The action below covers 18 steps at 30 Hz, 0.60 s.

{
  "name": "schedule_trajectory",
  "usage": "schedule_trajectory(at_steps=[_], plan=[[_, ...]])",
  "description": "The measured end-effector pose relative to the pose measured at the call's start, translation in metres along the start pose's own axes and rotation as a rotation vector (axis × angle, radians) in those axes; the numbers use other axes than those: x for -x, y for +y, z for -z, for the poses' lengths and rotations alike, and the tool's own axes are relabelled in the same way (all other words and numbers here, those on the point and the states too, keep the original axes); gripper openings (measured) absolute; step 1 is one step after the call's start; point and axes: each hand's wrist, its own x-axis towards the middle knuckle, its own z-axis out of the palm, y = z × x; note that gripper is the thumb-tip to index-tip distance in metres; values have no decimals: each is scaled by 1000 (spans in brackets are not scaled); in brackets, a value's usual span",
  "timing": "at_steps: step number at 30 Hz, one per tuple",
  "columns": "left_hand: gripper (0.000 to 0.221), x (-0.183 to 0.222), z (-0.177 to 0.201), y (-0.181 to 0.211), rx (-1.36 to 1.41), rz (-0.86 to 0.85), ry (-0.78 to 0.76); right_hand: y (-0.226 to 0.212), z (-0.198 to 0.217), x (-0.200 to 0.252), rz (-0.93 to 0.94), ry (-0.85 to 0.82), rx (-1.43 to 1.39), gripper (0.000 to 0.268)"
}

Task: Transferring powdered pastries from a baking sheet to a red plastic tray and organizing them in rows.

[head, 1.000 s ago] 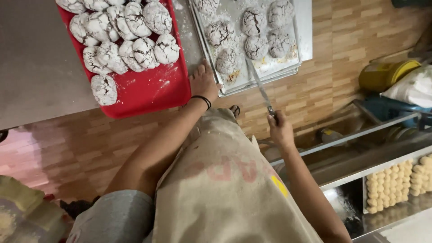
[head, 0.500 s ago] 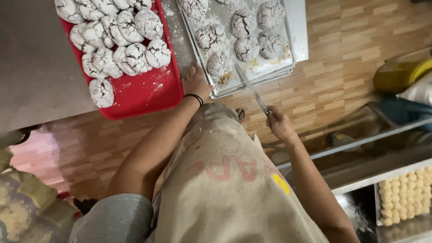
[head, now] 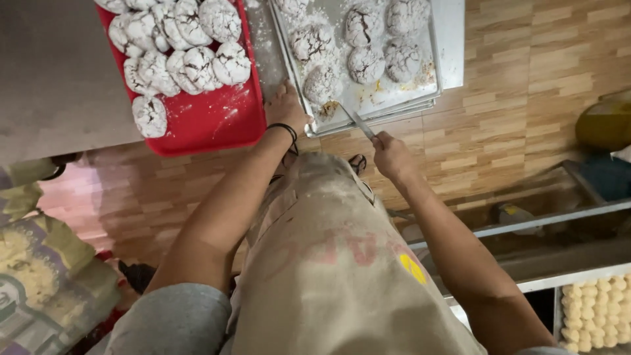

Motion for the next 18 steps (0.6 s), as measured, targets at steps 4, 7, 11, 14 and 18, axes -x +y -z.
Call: schedule_trajectory(at_steps=[4, 7, 11, 14, 18], plan=[[109, -1, 0, 1, -41, 6, -2, -25, -25, -14, 18, -23, -5, 39], [109, -1, 0, -6, -24, -11, 13, -21, -45, -33, 57, -34, -100, 43], [108, -3, -4, -4, 8, -6, 40, -15, -19, 7, -16, -65, -120, 39], [109, 0, -7, -11, 30, -43, 9, 98, -79, -60, 151, 60, -213, 30], [109, 0, -6, -10, 85, -63, 33, 19, -7, 35, -44, -111, -577, 28]])
